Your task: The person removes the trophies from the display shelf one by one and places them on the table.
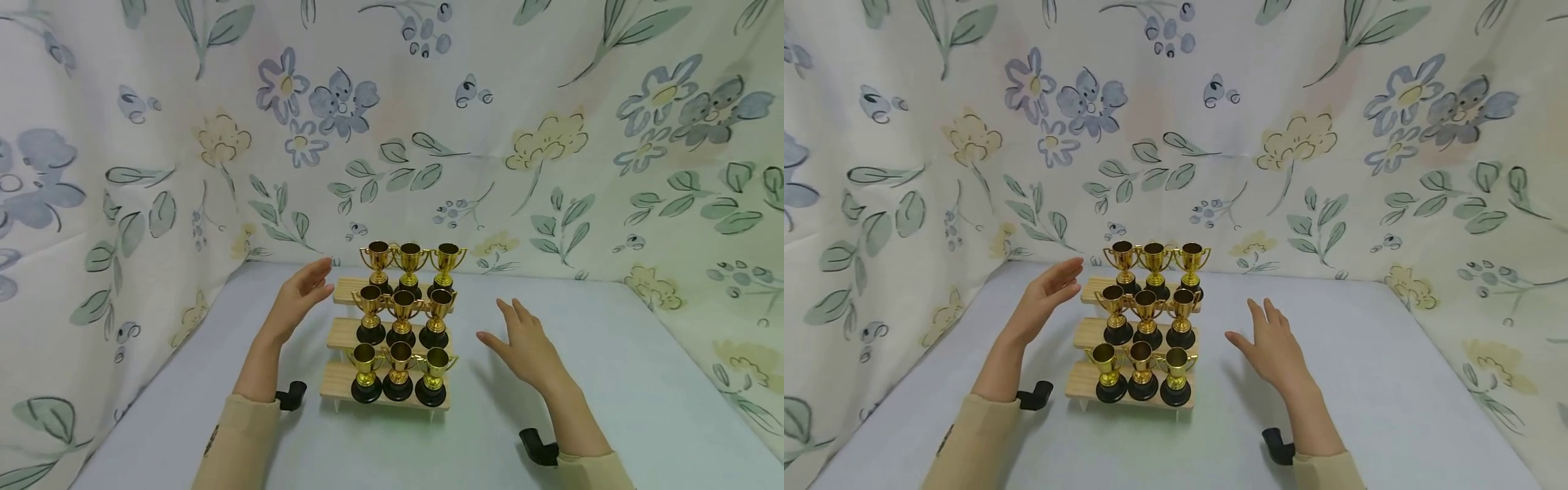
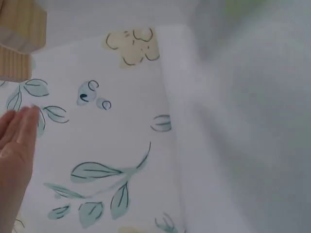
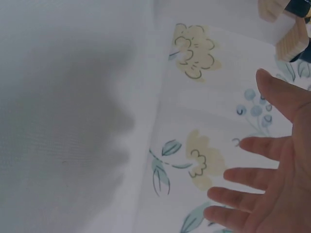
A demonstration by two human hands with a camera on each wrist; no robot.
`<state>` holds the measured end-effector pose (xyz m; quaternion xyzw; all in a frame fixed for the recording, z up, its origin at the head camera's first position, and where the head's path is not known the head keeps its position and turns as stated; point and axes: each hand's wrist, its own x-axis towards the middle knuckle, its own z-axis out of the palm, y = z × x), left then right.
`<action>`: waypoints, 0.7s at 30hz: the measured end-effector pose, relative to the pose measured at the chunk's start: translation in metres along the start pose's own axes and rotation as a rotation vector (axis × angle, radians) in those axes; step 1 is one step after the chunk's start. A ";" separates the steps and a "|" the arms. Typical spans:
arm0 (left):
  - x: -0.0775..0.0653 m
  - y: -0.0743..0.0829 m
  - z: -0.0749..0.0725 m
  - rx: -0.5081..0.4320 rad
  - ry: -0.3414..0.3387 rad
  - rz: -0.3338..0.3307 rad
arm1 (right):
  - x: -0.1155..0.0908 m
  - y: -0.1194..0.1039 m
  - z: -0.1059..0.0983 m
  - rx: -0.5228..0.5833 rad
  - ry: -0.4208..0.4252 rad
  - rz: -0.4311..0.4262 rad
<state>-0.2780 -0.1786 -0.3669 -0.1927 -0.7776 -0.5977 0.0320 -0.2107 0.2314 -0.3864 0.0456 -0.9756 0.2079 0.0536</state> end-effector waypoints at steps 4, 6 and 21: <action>0.003 -0.002 0.003 -0.120 -0.048 0.007 | -0.001 0.000 -0.001 0.007 0.006 0.000; 0.005 -0.004 0.004 -0.160 -0.056 0.007 | -0.002 0.000 -0.001 0.007 0.012 0.000; 0.014 -0.013 0.001 -0.204 -0.134 -0.025 | -0.007 -0.005 -0.003 0.003 0.005 0.004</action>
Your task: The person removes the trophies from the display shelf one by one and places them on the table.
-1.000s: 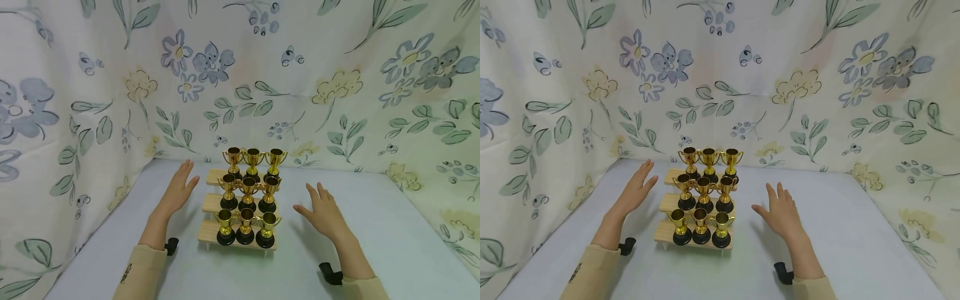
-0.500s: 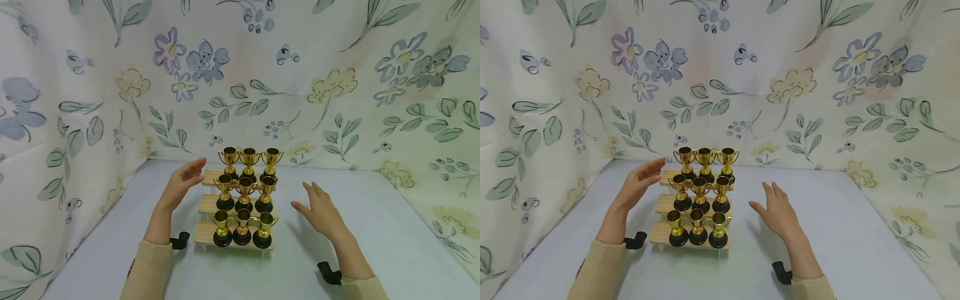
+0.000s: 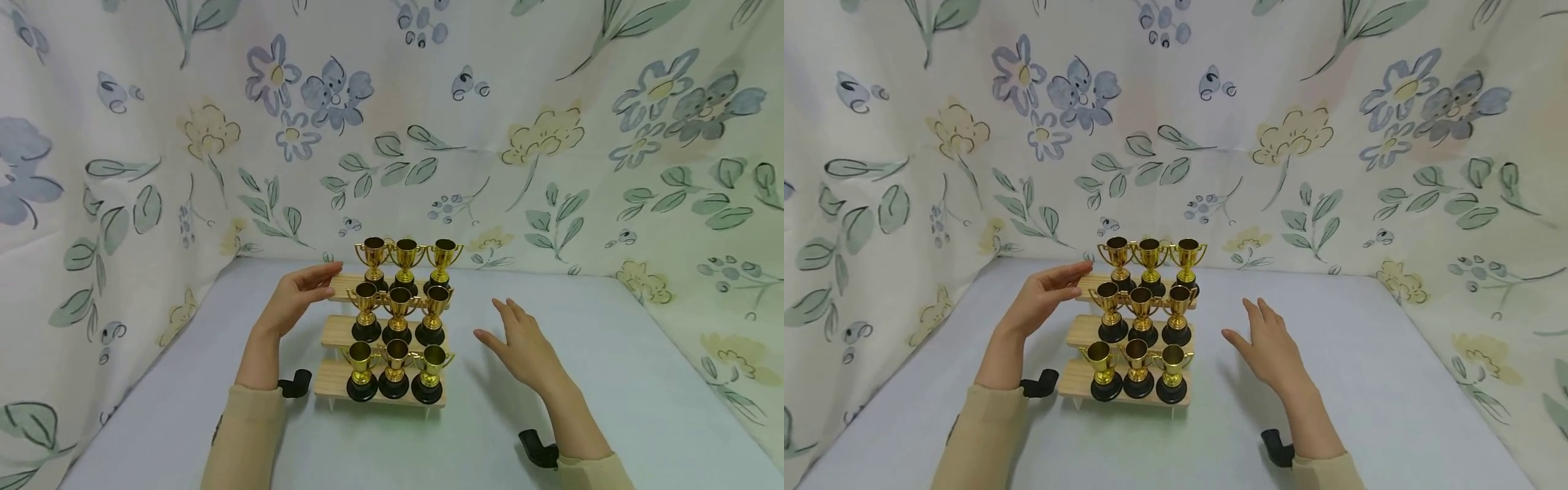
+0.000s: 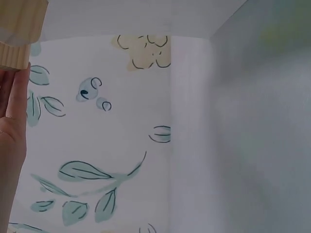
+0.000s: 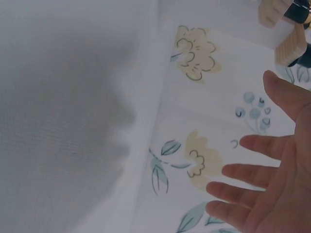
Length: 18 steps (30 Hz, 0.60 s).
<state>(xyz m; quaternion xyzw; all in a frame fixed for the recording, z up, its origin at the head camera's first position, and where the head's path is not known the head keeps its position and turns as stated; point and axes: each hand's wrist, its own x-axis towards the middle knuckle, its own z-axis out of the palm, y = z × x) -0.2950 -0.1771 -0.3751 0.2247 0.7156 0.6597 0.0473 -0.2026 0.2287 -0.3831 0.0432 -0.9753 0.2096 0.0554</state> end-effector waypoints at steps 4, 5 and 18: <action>0.003 0.001 0.000 0.000 -0.012 0.004 | -0.002 0.000 -0.001 -0.005 0.008 -0.006; 0.003 0.000 0.000 0.001 -0.014 0.005 | -0.004 0.000 -0.001 -0.005 0.006 -0.004; 0.002 -0.003 -0.004 -0.008 -0.024 0.001 | -0.012 -0.007 -0.002 0.019 0.093 -0.046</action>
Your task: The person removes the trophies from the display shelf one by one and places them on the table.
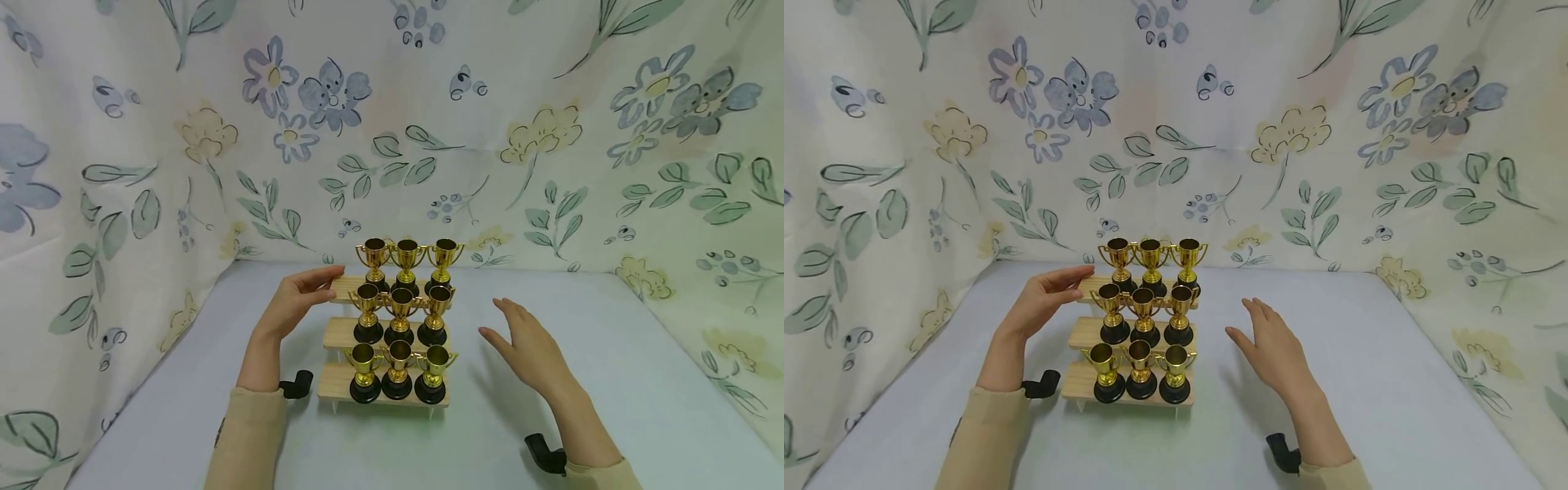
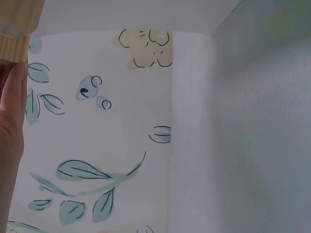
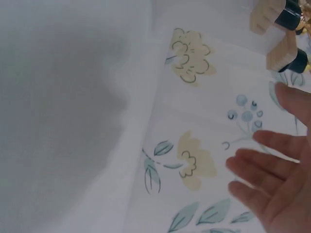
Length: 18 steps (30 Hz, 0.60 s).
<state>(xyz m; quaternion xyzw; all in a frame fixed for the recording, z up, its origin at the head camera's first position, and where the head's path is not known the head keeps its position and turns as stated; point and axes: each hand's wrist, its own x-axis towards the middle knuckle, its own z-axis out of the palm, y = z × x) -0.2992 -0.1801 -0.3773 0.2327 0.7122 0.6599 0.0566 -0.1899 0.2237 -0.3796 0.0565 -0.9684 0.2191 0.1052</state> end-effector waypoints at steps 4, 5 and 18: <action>0.003 0.001 -0.002 0.004 -0.001 0.013 | -0.001 -0.008 -0.002 0.088 0.213 -0.106; 0.004 0.001 -0.002 0.008 -0.003 0.014 | -0.002 -0.011 -0.002 0.117 0.278 -0.140; 0.000 0.003 -0.001 0.032 -0.017 0.000 | -0.023 -0.048 -0.002 0.799 -0.013 -0.321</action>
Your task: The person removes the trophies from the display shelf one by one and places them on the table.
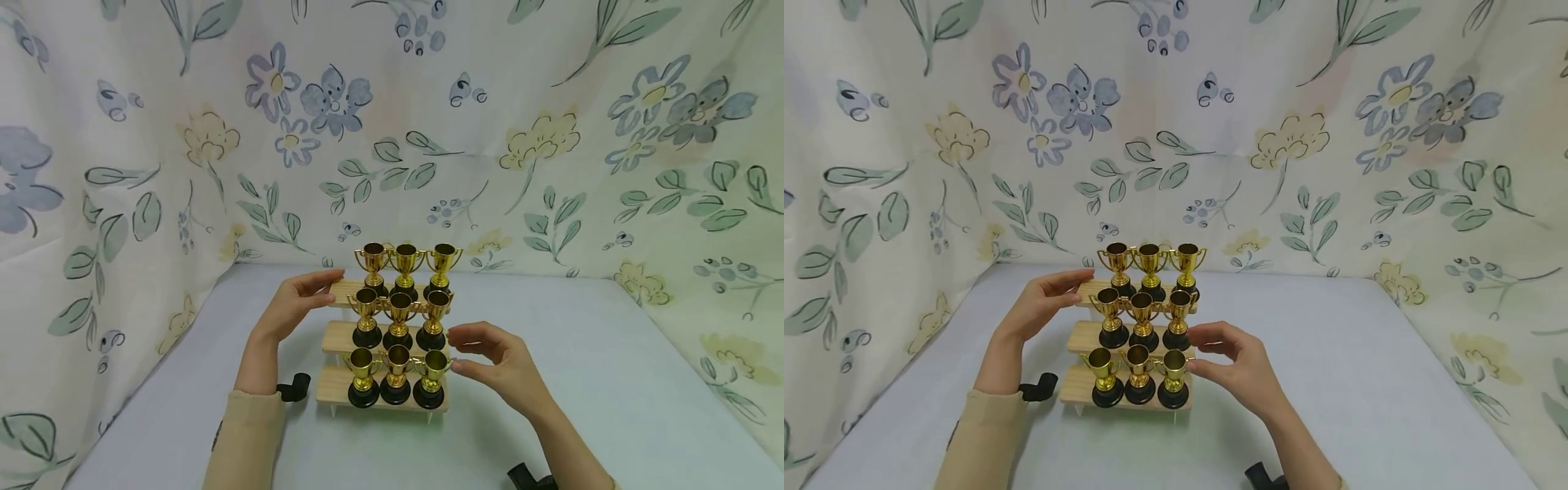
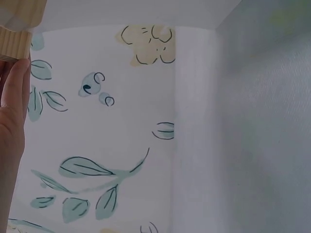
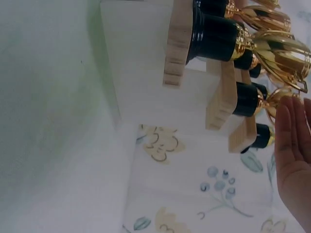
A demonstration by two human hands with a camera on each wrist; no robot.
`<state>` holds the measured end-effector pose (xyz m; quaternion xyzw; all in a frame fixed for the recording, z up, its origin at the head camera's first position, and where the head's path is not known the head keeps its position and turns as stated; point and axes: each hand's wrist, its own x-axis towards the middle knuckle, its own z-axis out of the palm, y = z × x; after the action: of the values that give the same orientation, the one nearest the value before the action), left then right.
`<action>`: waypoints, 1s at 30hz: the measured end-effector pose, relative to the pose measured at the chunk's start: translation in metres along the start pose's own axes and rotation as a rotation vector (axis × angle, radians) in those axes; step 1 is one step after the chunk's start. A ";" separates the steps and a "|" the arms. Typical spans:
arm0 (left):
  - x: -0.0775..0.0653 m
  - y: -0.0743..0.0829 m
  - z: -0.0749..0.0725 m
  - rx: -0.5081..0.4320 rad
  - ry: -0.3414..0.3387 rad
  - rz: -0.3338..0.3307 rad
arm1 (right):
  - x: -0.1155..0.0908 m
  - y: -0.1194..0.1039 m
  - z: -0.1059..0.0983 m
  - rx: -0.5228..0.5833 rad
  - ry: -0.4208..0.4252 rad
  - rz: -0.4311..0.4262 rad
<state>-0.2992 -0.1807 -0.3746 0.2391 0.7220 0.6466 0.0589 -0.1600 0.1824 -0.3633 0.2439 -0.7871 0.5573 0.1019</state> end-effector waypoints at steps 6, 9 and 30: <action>-0.003 0.000 0.001 0.001 -0.006 -0.006 | -0.001 0.004 0.009 0.045 -0.087 0.086; -0.002 0.000 0.001 -0.004 -0.014 -0.008 | -0.001 0.007 0.013 0.036 -0.101 0.107; -0.001 0.001 0.000 0.000 -0.031 -0.012 | 0.002 0.009 0.022 -0.054 -0.089 0.139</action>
<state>-0.2977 -0.1813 -0.3739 0.2447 0.7225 0.6424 0.0739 -0.1634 0.1637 -0.3778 0.2104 -0.8206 0.5303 0.0343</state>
